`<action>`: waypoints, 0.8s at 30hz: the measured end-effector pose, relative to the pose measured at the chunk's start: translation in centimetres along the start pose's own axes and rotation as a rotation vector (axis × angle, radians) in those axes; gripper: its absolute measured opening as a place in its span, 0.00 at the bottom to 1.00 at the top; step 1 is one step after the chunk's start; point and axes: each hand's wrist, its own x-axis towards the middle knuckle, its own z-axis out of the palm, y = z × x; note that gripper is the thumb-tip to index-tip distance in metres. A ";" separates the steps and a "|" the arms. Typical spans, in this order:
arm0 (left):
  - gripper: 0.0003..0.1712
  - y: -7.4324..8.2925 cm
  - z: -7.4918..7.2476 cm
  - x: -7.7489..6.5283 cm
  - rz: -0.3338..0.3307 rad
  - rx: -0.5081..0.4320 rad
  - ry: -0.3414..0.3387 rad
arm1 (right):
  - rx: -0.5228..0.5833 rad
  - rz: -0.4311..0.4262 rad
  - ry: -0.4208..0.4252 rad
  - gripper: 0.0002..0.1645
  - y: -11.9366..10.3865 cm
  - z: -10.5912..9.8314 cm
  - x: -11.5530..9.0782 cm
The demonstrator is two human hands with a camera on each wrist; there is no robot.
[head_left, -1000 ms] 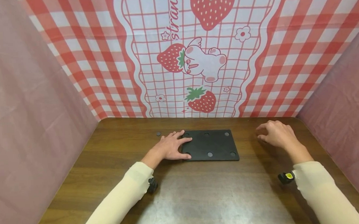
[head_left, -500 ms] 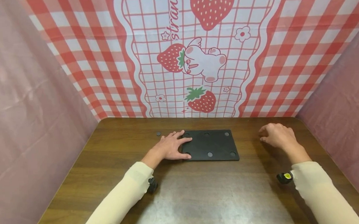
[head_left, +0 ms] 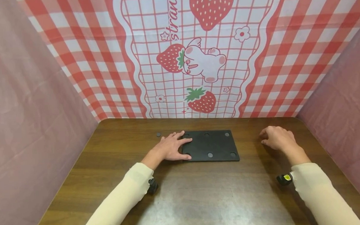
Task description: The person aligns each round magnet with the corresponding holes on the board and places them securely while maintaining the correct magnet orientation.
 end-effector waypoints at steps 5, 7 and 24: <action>0.53 -0.8 0.8 0.7 0.008 -0.018 0.013 | -0.015 -0.011 -0.005 0.20 0.1 0.4 0.0; 0.52 -0.1 0.1 0.1 -0.004 -0.044 -0.001 | -0.018 -0.015 -0.003 0.20 0.2 0.4 0.0; 0.52 -0.1 -0.2 -0.2 -0.004 -0.073 -0.013 | -0.015 -0.019 0.022 0.17 0.0 0.7 0.0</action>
